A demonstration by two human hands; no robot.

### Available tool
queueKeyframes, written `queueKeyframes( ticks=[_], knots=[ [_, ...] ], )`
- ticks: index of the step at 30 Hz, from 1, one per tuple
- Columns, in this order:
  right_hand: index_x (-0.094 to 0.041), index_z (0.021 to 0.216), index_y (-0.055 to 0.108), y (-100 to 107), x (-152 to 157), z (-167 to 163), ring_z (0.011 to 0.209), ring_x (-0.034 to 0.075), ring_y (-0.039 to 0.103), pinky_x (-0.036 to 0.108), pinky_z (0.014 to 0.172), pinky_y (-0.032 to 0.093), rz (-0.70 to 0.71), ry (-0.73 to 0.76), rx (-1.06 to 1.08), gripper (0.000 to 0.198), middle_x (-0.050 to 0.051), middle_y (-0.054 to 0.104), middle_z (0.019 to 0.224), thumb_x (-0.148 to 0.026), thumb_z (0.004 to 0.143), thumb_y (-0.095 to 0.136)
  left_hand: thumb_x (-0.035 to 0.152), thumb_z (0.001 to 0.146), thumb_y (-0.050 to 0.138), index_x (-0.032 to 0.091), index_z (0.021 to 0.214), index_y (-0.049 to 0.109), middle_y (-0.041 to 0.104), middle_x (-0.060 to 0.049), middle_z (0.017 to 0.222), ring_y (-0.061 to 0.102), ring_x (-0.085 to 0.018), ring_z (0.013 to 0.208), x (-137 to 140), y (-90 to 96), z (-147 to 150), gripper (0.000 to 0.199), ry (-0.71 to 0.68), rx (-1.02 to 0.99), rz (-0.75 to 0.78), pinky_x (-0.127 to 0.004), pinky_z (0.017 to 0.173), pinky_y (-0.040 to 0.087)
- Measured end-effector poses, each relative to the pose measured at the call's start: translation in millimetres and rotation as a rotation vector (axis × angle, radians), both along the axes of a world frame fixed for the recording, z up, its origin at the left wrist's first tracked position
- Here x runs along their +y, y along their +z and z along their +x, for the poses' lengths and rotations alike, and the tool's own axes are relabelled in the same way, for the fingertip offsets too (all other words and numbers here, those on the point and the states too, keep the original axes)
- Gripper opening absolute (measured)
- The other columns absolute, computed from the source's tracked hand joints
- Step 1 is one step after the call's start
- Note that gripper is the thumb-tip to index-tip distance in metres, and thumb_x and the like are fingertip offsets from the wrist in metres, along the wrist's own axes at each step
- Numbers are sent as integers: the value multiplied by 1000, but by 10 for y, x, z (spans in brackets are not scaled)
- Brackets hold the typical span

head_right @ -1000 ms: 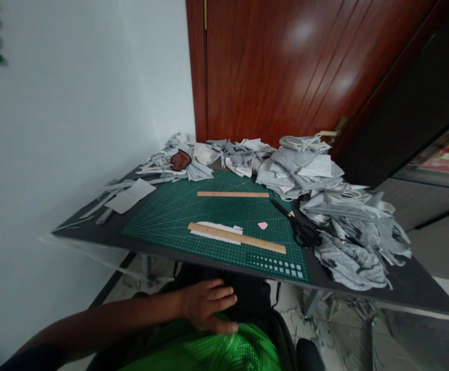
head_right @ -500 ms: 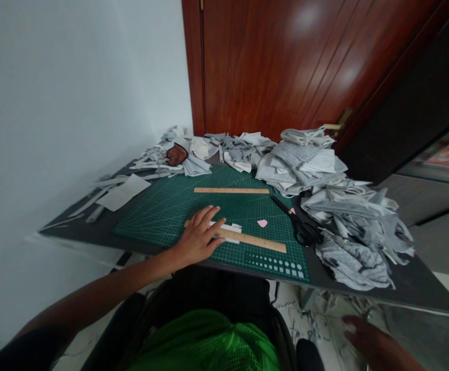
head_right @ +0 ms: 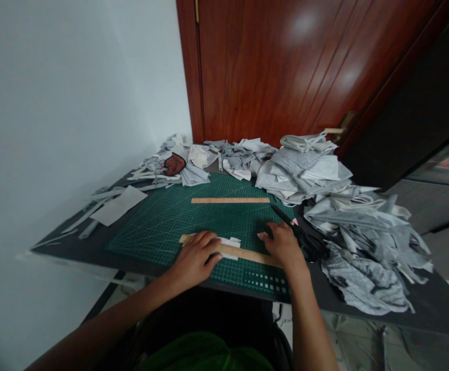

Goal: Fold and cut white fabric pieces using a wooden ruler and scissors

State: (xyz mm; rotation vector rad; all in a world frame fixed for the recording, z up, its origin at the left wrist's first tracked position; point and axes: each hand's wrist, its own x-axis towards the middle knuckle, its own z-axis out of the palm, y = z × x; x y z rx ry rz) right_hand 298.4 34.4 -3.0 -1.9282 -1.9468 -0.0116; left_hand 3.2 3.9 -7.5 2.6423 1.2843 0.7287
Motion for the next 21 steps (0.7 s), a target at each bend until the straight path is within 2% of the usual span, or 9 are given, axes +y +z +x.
queueKeyframes(
  ticks=[3, 7, 9, 11, 13, 15, 18, 21],
  knots=[
    [-23, 106, 75, -173, -87, 75, 108, 35, 63, 44, 82, 50, 2, -42, 39, 21, 15, 71, 117, -35, 93, 64, 27, 92, 71, 23, 114, 68, 67, -5, 116, 59, -26, 112, 44, 25, 36, 23, 18, -29, -21, -46, 99, 51],
    [-21, 90, 68, -151, -122, 36, 94, 30, 63, 39, 79, 47, 29, 26, 190, 6, 11, 70, 96, -24, 89, 63, 26, 89, 74, 23, 100, 70, 66, -4, 108, 60, -25, 105, 77, 28, 81, 12, 52, -64, -5, -45, 94, 52],
    [-22, 83, 60, -84, -129, -23, 83, 26, 62, 36, 75, 46, 52, 63, 269, 6, 7, 66, 84, -24, 89, 60, 23, 90, 73, 22, 99, 71, 63, -7, 117, 58, -27, 115, 74, 12, 92, 9, 39, -77, 21, -47, 100, 51],
    [-24, 82, 55, -9, -160, -116, 77, 23, 62, 34, 72, 46, 78, 91, 322, 10, 5, 65, 81, -26, 91, 56, 20, 91, 70, 22, 107, 70, 59, -9, 130, 50, -30, 131, 55, -7, 95, 16, 17, -83, 64, -50, 109, 46],
    [-24, 84, 53, 57, -217, -245, 77, 22, 63, 33, 72, 47, 113, 128, 409, 11, 5, 66, 83, -30, 94, 54, 17, 93, 66, 23, 123, 66, 57, -10, 136, 45, -30, 137, 28, -16, 96, 31, -15, -71, 83, -52, 113, 44],
    [-25, 85, 52, 100, -285, -390, 78, 22, 64, 32, 70, 47, 134, 150, 526, 13, 4, 67, 83, -34, 95, 55, 15, 95, 63, 24, 133, 60, 60, -8, 130, 49, -28, 132, 4, -10, 98, 39, -44, -45, 55, -50, 110, 46],
    [-24, 97, 56, 111, -366, -582, 76, 22, 66, 32, 69, 49, 119, 165, 672, 12, 3, 69, 85, -36, 95, 56, 18, 96, 62, 22, 119, 65, 64, -7, 117, 56, -26, 118, -15, 13, 103, 24, -15, -24, 4, -47, 103, 50],
    [-23, 117, 60, 86, -388, -702, 75, 21, 67, 33, 71, 52, 71, 220, 823, 27, 3, 70, 87, -40, 96, 56, 19, 96, 62, 22, 111, 67, 64, -6, 111, 57, -26, 114, -27, 34, 108, 16, 33, -29, 4, -47, 103, 50]
  ],
)
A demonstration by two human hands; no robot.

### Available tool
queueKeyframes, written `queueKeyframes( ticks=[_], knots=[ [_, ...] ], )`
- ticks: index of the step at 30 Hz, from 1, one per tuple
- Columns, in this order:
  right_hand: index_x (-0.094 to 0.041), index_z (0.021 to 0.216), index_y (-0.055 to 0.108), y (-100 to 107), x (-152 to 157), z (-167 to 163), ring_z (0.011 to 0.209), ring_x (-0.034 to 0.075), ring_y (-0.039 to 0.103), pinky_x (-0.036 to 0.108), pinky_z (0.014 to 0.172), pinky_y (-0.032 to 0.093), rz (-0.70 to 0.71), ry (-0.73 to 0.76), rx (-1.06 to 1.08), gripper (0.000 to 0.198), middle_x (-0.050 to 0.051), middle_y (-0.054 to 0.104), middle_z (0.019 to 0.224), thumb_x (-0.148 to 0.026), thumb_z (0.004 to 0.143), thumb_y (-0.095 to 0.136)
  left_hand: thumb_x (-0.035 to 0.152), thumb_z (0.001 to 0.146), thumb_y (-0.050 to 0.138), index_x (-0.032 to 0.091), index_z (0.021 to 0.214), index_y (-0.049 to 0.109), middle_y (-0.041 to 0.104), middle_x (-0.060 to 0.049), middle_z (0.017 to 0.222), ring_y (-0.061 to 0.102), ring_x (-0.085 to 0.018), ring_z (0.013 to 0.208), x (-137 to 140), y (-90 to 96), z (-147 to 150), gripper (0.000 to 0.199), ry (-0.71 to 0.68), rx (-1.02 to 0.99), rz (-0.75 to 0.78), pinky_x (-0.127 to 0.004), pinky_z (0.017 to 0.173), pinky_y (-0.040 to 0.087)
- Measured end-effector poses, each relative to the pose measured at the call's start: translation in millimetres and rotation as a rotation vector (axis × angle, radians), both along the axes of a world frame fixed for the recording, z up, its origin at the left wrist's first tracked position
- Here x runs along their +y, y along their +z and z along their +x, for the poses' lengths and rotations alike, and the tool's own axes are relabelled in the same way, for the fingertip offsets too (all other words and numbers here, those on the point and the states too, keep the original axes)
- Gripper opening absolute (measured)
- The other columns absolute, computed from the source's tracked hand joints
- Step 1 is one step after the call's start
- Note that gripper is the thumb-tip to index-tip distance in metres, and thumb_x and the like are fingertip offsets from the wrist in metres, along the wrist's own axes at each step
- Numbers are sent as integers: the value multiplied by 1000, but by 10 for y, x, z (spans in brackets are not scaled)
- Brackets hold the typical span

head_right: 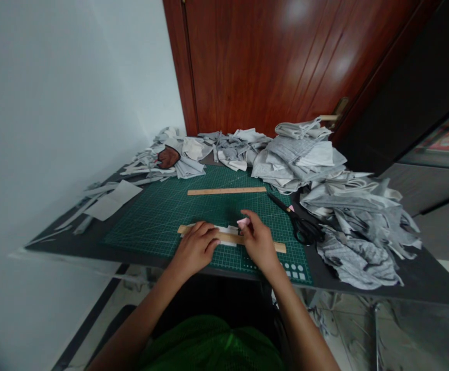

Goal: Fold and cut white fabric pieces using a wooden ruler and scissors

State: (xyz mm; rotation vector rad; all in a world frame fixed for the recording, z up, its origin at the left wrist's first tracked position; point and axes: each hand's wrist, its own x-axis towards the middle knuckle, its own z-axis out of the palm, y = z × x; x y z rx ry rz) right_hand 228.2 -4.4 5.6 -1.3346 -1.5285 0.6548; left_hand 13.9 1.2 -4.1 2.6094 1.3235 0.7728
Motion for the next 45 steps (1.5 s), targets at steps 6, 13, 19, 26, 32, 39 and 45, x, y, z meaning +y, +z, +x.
queueKeyframes(
  ticks=[6, 13, 19, 26, 32, 39, 45],
  knots=[
    [-22, 100, 64, -48, 71, 46, 66, 20, 65, 31, 62, 53, -160, 51, 288, 29, 2, 68, 78, -49, 91, 60, 19, 99, 57, 20, 119, 64, 61, -9, 121, 52, -28, 123, -56, 22, 0, 22, -24, 25, 32, -47, 107, 47],
    [-17, 111, 70, -169, 164, 534, 93, 30, 71, 42, 86, 53, 35, -230, -434, 30, 16, 75, 102, -31, 93, 49, 26, 99, 59, 20, 134, 55, 59, -10, 130, 50, -30, 127, -61, -21, 13, 36, -19, 64, 1, -50, 110, 43],
    [-15, 108, 72, -282, 200, 702, 97, 28, 72, 41, 92, 54, 80, -200, -508, 32, 16, 76, 105, -28, 96, 46, 27, 100, 56, 21, 121, 59, 60, -10, 121, 53, -29, 119, -57, 18, 32, 22, -2, 91, -35, -50, 103, 47],
    [-17, 112, 73, -445, 203, 852, 94, 29, 72, 42, 90, 55, 54, -144, -613, 34, 14, 75, 106, -36, 98, 48, 30, 100, 56, 20, 124, 55, 59, -10, 126, 53, -29, 121, -121, 91, 39, 27, 28, 146, -77, -49, 107, 45],
    [-17, 117, 70, -525, 186, 797, 90, 30, 71, 41, 79, 56, -4, -187, -653, 38, 14, 71, 106, -45, 99, 51, 31, 99, 56, 20, 123, 56, 59, -10, 129, 52, -30, 123, -153, 155, 52, 26, 35, 175, -111, -49, 108, 44],
    [-16, 111, 69, -256, 194, 473, 82, 27, 69, 36, 72, 52, -61, -243, -812, 27, 12, 65, 100, -33, 101, 51, 20, 98, 54, 21, 127, 56, 59, -10, 129, 52, -29, 124, -84, 121, 18, 29, 45, 143, -74, -50, 111, 45],
    [-16, 110, 68, -77, 146, 428, 86, 27, 67, 32, 69, 47, -126, -289, -949, 27, 13, 62, 100, -35, 102, 51, 24, 101, 52, 19, 120, 60, 60, -10, 123, 53, -29, 121, -81, 126, 71, 21, 35, 143, -63, -48, 108, 46]
  ],
)
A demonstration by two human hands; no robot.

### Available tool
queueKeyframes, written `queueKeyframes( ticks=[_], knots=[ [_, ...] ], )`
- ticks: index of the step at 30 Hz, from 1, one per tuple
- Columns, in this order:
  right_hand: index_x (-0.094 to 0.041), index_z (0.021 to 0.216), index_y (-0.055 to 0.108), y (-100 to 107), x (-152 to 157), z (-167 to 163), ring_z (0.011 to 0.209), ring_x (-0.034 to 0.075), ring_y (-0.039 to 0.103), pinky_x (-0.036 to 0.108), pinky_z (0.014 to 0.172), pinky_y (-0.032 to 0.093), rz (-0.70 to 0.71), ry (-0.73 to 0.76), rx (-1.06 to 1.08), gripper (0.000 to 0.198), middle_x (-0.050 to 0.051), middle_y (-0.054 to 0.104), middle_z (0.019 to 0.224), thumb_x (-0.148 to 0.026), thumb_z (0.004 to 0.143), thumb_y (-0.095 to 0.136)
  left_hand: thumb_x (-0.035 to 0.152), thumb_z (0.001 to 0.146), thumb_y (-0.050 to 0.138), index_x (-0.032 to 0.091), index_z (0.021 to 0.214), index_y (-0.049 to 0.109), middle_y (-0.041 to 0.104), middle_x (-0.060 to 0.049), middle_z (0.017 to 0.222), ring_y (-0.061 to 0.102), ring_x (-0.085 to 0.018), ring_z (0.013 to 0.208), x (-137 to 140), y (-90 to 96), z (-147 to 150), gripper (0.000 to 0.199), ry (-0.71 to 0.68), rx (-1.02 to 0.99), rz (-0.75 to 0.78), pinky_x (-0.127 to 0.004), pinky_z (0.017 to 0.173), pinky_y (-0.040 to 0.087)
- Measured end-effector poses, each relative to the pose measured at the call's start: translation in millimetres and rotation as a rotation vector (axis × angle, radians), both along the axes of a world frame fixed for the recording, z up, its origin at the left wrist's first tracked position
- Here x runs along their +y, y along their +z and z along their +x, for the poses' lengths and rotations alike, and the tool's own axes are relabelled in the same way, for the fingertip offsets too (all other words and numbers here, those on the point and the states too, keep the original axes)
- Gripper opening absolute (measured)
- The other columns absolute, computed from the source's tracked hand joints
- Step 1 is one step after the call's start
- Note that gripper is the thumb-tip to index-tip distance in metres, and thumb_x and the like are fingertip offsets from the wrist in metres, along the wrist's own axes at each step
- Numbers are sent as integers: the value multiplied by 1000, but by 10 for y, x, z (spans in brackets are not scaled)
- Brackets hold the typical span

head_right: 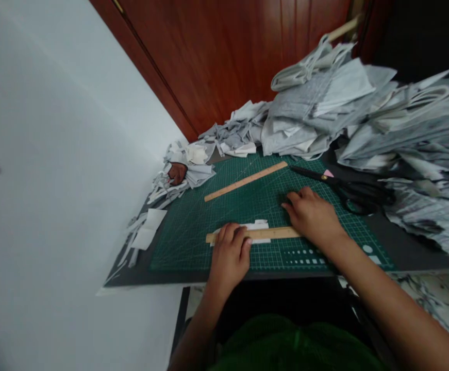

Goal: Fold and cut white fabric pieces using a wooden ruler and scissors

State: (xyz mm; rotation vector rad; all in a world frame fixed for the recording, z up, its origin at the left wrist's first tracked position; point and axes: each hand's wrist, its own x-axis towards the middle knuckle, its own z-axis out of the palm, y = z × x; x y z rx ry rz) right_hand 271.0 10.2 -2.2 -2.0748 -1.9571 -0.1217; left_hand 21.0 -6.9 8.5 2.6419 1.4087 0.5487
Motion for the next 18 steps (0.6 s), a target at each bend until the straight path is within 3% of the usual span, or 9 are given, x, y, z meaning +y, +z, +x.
queueKeyframes(
  ticks=[8, 14, 18],
  knots=[
    [-15, 112, 68, -70, -42, 4, 83, 28, 66, 32, 63, 44, 46, -9, -73, 29, 14, 64, 100, -36, 104, 49, 25, 101, 52, 19, 113, 63, 64, -8, 117, 56, -27, 114, -52, -68, -21, 17, 16, -7, 18, -46, 104, 48],
    [-14, 110, 70, 98, -162, -71, 90, 31, 67, 36, 71, 49, 80, -21, -93, 29, 18, 67, 108, -33, 104, 49, 22, 101, 52, 19, 116, 62, 64, -8, 116, 56, -27, 115, -58, -98, -63, 18, 16, -59, 44, -46, 105, 48],
    [-17, 108, 70, 160, -221, -140, 93, 27, 69, 35, 81, 49, 12, 135, 71, 25, 13, 70, 105, -33, 103, 51, 23, 101, 52, 19, 117, 62, 64, -9, 118, 56, -27, 117, -74, -90, -83, 19, -8, -58, 41, -46, 106, 48]
  ],
)
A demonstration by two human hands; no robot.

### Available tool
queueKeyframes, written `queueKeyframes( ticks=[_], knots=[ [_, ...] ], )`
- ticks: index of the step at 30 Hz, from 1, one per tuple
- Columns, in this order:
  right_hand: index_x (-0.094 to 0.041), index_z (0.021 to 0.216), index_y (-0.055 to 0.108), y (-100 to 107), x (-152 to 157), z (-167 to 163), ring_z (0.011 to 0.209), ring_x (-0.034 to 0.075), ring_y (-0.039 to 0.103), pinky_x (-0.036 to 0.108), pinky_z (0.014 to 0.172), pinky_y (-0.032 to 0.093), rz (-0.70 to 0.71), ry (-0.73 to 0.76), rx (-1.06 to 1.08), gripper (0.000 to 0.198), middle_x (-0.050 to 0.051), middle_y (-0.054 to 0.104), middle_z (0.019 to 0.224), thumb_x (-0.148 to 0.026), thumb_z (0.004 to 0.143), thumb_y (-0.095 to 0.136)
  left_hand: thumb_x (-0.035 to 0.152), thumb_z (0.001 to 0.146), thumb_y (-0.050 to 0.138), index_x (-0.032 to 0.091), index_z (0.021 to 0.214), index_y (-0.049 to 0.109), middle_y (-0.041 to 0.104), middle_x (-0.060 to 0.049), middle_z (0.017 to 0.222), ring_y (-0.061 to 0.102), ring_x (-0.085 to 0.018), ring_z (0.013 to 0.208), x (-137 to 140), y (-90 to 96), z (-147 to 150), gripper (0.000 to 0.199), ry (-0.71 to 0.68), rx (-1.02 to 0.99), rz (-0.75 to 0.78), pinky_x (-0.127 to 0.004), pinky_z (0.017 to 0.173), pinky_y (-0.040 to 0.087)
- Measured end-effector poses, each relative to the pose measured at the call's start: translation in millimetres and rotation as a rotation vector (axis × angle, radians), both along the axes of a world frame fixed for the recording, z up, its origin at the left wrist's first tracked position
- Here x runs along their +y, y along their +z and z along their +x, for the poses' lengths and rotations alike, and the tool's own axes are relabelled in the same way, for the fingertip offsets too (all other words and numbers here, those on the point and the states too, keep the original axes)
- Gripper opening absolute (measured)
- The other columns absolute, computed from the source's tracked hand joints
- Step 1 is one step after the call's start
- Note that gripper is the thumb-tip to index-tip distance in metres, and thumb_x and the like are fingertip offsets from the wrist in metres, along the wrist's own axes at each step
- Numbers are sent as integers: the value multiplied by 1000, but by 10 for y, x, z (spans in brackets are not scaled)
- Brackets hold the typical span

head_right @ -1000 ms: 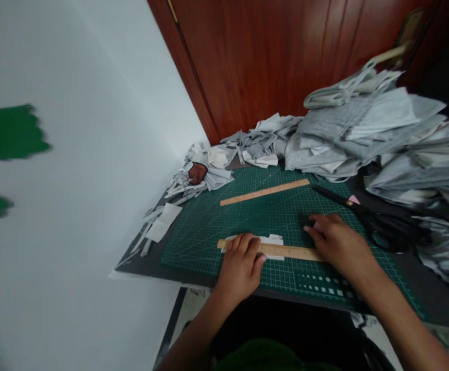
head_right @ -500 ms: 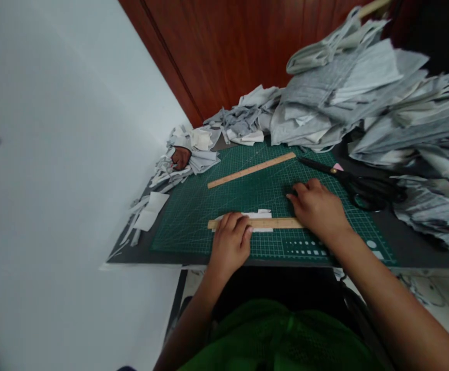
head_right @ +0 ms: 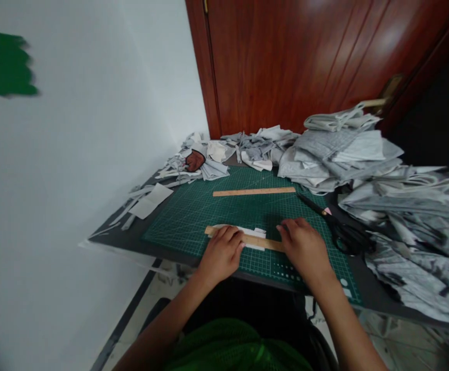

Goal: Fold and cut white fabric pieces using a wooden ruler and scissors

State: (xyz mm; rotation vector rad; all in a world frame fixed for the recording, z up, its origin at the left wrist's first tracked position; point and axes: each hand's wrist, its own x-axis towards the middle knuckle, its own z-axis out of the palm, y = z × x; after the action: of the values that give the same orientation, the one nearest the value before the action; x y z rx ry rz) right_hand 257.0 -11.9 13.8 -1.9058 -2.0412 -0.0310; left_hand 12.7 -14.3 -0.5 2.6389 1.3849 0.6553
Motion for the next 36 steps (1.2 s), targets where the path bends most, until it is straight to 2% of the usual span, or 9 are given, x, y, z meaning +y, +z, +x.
queueKeyframes(
  ticks=[4, 8, 11, 14, 16, 19, 23, 31, 36],
  knots=[
    [-21, 111, 68, -34, -25, -46, 96, 24, 69, 31, 80, 47, -204, 128, 53, 23, 9, 72, 106, -37, 95, 64, 23, 101, 52, 19, 121, 61, 64, -9, 119, 56, -27, 119, 1, -9, -2, 22, 5, -5, 10, -47, 108, 48],
    [-22, 101, 68, -54, 3, -61, 94, 22, 66, 29, 81, 43, -261, 215, -5, 12, 7, 70, 99, -28, 97, 58, 20, 100, 53, 17, 124, 60, 62, -10, 125, 52, -27, 128, 6, -27, -8, 25, -28, -17, 87, -46, 112, 46],
    [-22, 104, 69, -65, 47, -95, 98, 25, 64, 33, 86, 42, -213, 218, -93, 16, 8, 68, 101, -28, 101, 55, 20, 102, 50, 17, 121, 62, 64, -10, 124, 54, -28, 126, -13, -28, -7, 22, -86, 14, 148, -46, 109, 48],
    [-19, 108, 69, -72, 74, -162, 102, 29, 63, 40, 93, 41, -127, 205, -185, 19, 11, 68, 106, -23, 103, 52, 24, 103, 51, 17, 115, 64, 67, -10, 114, 60, -26, 114, -57, -23, 6, 19, -127, 80, 110, -44, 101, 52],
    [-17, 109, 69, -63, 77, -203, 103, 30, 63, 43, 95, 40, -86, 222, -215, 20, 12, 69, 106, -18, 103, 49, 32, 102, 55, 17, 116, 64, 65, -12, 121, 58, -28, 119, -90, -25, 17, 22, -110, 99, 71, -46, 104, 51],
    [-16, 108, 70, -40, 75, -228, 101, 30, 63, 41, 93, 41, -71, 232, -216, 23, 12, 70, 104, -15, 103, 47, 40, 100, 58, 17, 128, 60, 60, -13, 133, 52, -31, 129, -119, -39, 26, 36, -71, 90, 49, -49, 110, 46],
    [-16, 106, 70, -51, 92, -198, 101, 28, 63, 38, 93, 40, -67, 204, -95, 26, 11, 71, 105, -16, 105, 44, 41, 101, 57, 16, 144, 49, 62, -13, 131, 54, -32, 124, -116, -41, 25, 50, -85, 84, 40, -49, 107, 46],
    [-14, 102, 69, -86, 95, -240, 97, 26, 63, 34, 90, 42, 11, 119, -14, 32, 13, 71, 99, -2, 96, 41, 41, 100, 58, 16, 119, 63, 66, -11, 113, 57, -31, 110, -121, 11, 32, 31, -91, 117, 28, -49, 96, 49],
    [-17, 102, 67, -45, 53, -232, 77, 22, 63, 31, 65, 39, 85, -41, -71, 26, 11, 69, 99, -11, 101, 42, 40, 98, 61, 19, 105, 65, 63, -11, 110, 55, -32, 115, -111, -12, 19, 23, -81, 72, 48, -49, 97, 49]
  ],
)
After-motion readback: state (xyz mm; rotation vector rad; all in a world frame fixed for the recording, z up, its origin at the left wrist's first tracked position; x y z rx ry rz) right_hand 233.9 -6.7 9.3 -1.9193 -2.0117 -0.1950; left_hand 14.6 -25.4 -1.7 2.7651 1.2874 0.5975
